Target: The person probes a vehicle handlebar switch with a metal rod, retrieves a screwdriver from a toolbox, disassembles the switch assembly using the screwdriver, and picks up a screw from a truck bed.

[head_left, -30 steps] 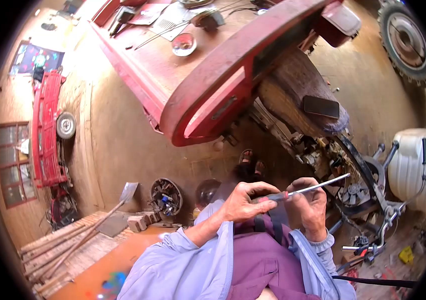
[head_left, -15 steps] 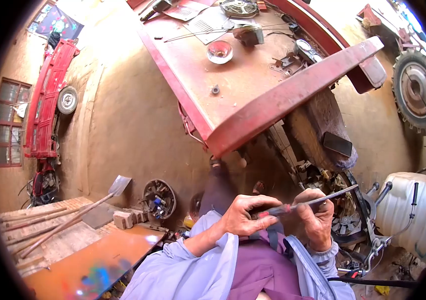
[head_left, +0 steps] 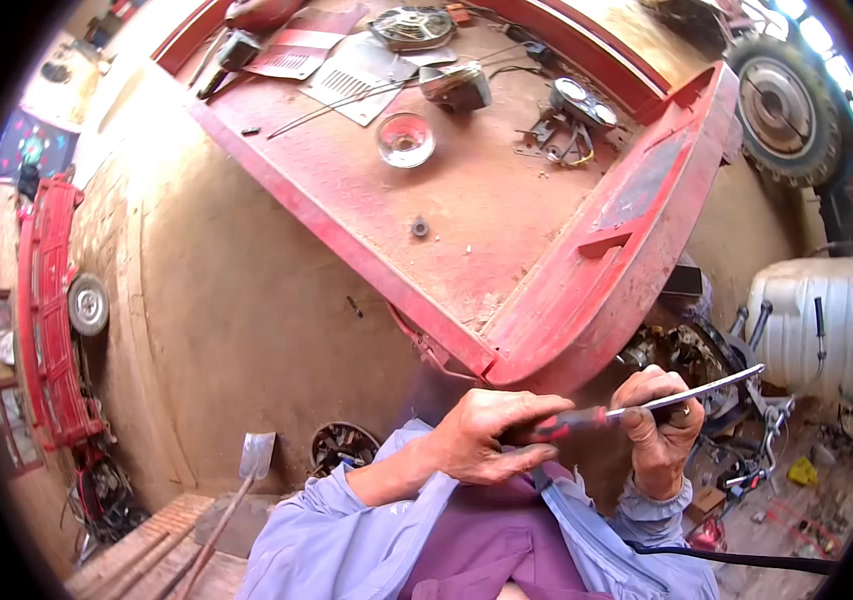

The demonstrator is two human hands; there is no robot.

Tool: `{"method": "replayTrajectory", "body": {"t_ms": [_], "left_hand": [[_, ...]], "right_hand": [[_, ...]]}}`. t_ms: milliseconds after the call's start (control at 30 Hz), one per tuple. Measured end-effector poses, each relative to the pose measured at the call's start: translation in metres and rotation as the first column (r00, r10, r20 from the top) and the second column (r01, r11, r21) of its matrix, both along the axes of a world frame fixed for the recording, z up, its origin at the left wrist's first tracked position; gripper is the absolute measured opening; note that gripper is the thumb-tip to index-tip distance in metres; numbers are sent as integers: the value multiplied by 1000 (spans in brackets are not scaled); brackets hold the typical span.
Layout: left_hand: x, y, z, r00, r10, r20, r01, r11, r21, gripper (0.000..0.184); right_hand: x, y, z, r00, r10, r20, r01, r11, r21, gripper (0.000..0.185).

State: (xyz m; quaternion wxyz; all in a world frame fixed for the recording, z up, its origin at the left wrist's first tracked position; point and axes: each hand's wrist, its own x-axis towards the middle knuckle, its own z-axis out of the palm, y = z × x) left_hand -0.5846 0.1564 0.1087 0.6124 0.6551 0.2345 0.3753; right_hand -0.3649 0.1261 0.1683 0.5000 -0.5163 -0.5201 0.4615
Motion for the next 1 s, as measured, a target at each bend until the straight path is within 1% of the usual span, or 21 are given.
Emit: {"method": "replayTrajectory", "body": {"t_ms": [33, 100, 167, 200, 233, 300, 333, 367, 433, 467, 533, 567, 633, 667, 733, 767, 833, 867, 900, 967, 1000], "left_hand": [[-2, 5, -1, 1000, -17, 7, 17, 1000, -8, 52], [-2, 14, -3, 1000, -17, 6, 17, 1000, 24, 53], [-2, 21, -2, 999, -38, 2, 38, 999, 11, 53], [0, 22, -3, 999, -45, -5, 45, 999, 0, 53], [1, 22, -4, 998, -57, -6, 57, 998, -4, 53], [1, 29, -9, 1000, 0, -26, 2, 996, 91, 52], [2, 31, -8, 999, 27, -31, -24, 994, 106, 51], [1, 32, -8, 998, 29, -60, -25, 998, 60, 49], [1, 36, -10, 999, 7, -51, -8, 1000, -21, 48], [1, 38, -12, 999, -9, -47, 8, 1000, -25, 48], [-2, 43, -15, 996, -60, -73, 48, 987, -153, 47], [-3, 50, -15, 995, -75, -72, 63, 985, -159, 47], [-4, 65, -14, 992, -119, -42, 111, 981, -161, 49], [-5, 74, -15, 990, -136, -40, 127, 978, -167, 49], [-8, 95, -17, 984, -175, 21, 176, 965, -196, 50], [-11, 106, -19, 981, -190, 27, 191, 960, -203, 50], [-16, 130, -28, 961, -276, 19, 276, 950, -148, 52], [-18, 140, -31, 955, -287, 69, 294, 948, -124, 53], [-20, 151, -34, 951, -302, 73, 309, 942, -129, 53], [-25, 175, -40, 900, -431, 68, 434, 901, -29, 54], [-31, 191, -36, 836, -547, 39, 545, 821, -169, 50]], "right_hand": [[-4, 2, 1, 999, -40, -23, 40, 999, -9, 21], [-5, 8, -4, 996, -87, -9, 87, 996, -2, 22], [-3, 14, -9, 989, -135, -57, 138, 989, 61, 20], [-1, 17, -12, 992, -125, -22, 126, 988, 87, 18], [-6, 21, -11, 986, -160, -54, 164, 983, 79, 16], [-5, 30, -17, 990, -131, -51, 136, 985, 104, 14], [-4, 31, -18, 990, -142, -25, 143, 986, 81, 13], [-4, 34, -20, 991, -137, 6, 136, 989, 64, 14], [-9, 37, -22, 987, -157, 20, 156, 986, 61, 17], [-11, 38, -24, 985, -173, 25, 171, 984, 57, 17], [-17, 40, -26, 978, -198, 64, 196, 980, 31, 21], [-21, 42, -25, 975, -211, 66, 210, 977, 26, 21], [-29, 49, -23, 958, -236, 160, 232, 972, 45, 29], [-34, 55, -18, 954, -251, 163, 248, 968, 39, 29], [-49, 68, -6, 900, -130, 417, 159, 987, -35, 39], [-57, 72, -6, 896, -141, 422, 174, 984, -43, 39], [-74, 77, -9, 852, -246, 462, 317, 945, -82, 40], [-81, 78, -18, 861, -331, 385, 396, 913, -100, 37], [-88, 83, -17, 855, -343, 389, 410, 906, -104, 37], [-103, 93, -14, 841, -403, 361, 492, 847, -201, 31], [-112, 98, -13, 832, -415, 369, 508, 836, -205, 31]]}}
